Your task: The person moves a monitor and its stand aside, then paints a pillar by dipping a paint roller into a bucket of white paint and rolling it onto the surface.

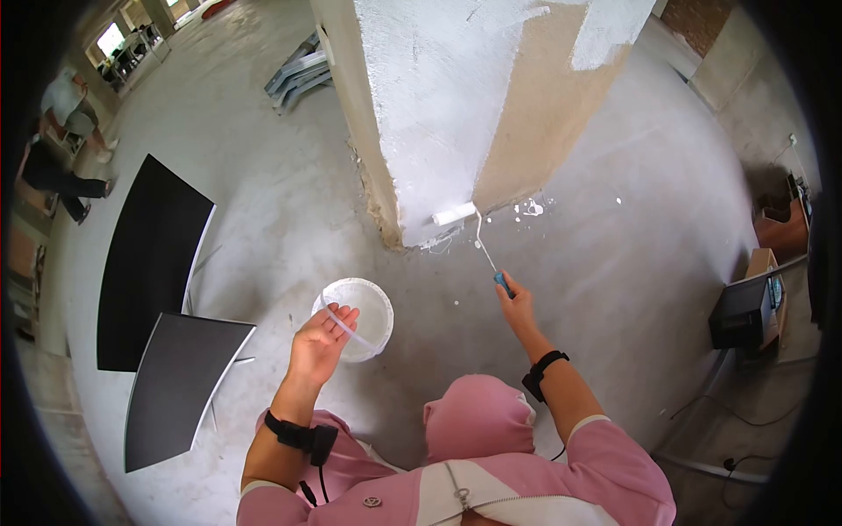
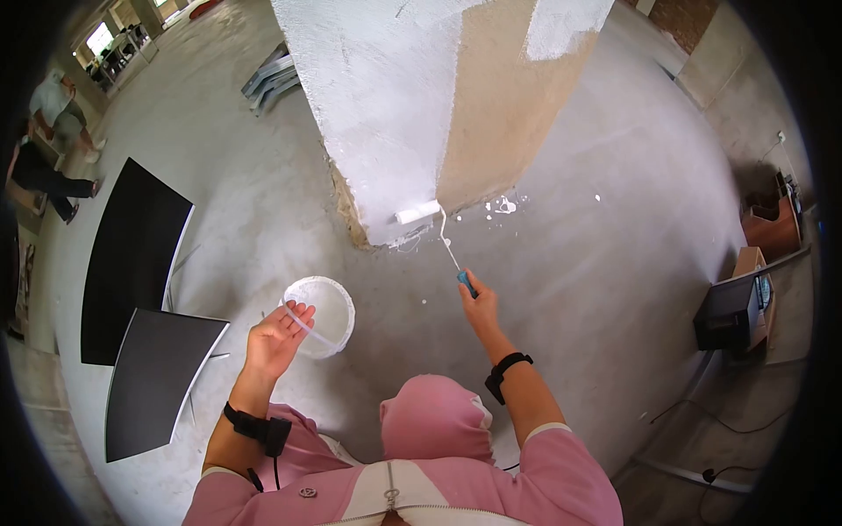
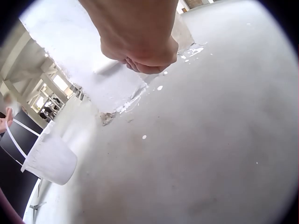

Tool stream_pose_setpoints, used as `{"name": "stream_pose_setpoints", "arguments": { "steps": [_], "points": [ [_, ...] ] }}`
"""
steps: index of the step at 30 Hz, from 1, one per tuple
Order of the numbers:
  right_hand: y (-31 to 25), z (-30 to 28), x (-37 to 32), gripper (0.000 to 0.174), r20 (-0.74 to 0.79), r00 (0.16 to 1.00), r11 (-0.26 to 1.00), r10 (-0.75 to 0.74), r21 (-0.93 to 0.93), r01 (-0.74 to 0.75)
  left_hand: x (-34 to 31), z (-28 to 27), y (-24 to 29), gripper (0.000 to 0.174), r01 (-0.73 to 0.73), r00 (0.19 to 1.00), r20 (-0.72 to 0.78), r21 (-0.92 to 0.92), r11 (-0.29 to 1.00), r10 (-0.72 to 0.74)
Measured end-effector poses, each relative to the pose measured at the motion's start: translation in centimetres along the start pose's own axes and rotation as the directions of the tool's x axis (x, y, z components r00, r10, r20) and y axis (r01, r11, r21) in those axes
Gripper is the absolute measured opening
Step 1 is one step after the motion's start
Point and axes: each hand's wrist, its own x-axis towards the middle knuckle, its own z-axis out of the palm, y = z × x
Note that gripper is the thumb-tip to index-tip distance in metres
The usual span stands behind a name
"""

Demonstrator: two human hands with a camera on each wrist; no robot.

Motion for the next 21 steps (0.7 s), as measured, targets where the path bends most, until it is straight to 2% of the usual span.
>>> {"name": "stream_pose_setpoints", "arguments": {
  "steps": [1, 3, 4, 6, 7, 10, 12, 15, 18, 21],
  "points": [
    [0.8, 0.3, 0.2, 0.037, -0.002, 1.000, 1.000, 0.002, 0.003, -0.002, 0.0, 0.0, 0.0, 0.054, -0.004, 1.000, 0.011, 0.000, 1.000, 0.004],
    [1.9, 0.8, 0.7, 0.036, -0.010, 1.000, 0.994, 0.023, -0.107, -0.024, 0.1, 0.0, 0.0, 0.054, -0.002, 1.000, 0.008, -0.001, 1.000, 0.002],
    [1.0, 0.8, 1.1, 0.036, -0.013, 1.000, 0.994, 0.027, -0.101, -0.028, 0.1, -0.1, 0.0, 0.054, -0.002, 1.000, 0.007, -0.006, 1.000, 0.002],
    [-0.7, 0.7, 1.8, 0.036, 0.076, 0.975, 0.958, 0.207, -0.219, -0.187, 0.1, -0.1, 0.0, 0.053, 0.006, 1.000, 0.006, -0.004, 1.000, -0.006],
    [-0.2, 1.0, 2.1, 0.036, 0.069, 0.975, 0.959, 0.209, -0.211, -0.191, 0.1, -0.1, 0.0, 0.053, 0.006, 1.000, 0.008, -0.012, 1.000, -0.006],
    [0.3, 1.1, 2.7, 0.035, 0.049, 0.984, 0.974, 0.170, -0.161, -0.160, 0.0, 0.2, 0.0, 0.051, -0.001, 1.000, 0.011, -0.004, 1.000, 0.001],
    [-0.7, -0.1, 2.6, 0.034, 0.019, 0.999, 0.993, 0.032, -0.112, -0.030, 0.2, -0.1, -0.2, 0.051, 0.008, 1.000, 0.030, -0.008, 1.000, -0.008],
    [-3.3, -2.7, 2.3, 0.033, 0.010, 0.994, 0.994, 0.106, -0.005, -0.106, 0.4, -0.2, 0.2, 0.051, 0.033, 0.999, 0.042, -0.002, 0.999, -0.033],
    [-6.9, -5.5, 2.2, 0.032, 0.005, 0.995, 0.988, 0.096, 0.117, -0.096, 0.8, -1.0, 0.2, 0.052, 0.061, 0.996, 0.061, -0.021, 0.998, -0.059],
    [-13.5, -8.9, 1.5, 0.030, 0.004, 0.997, 0.981, 0.082, 0.174, -0.082, 1.0, -1.1, 0.4, 0.053, 0.076, 0.994, 0.081, -0.032, 0.997, -0.073]
  ]
}}
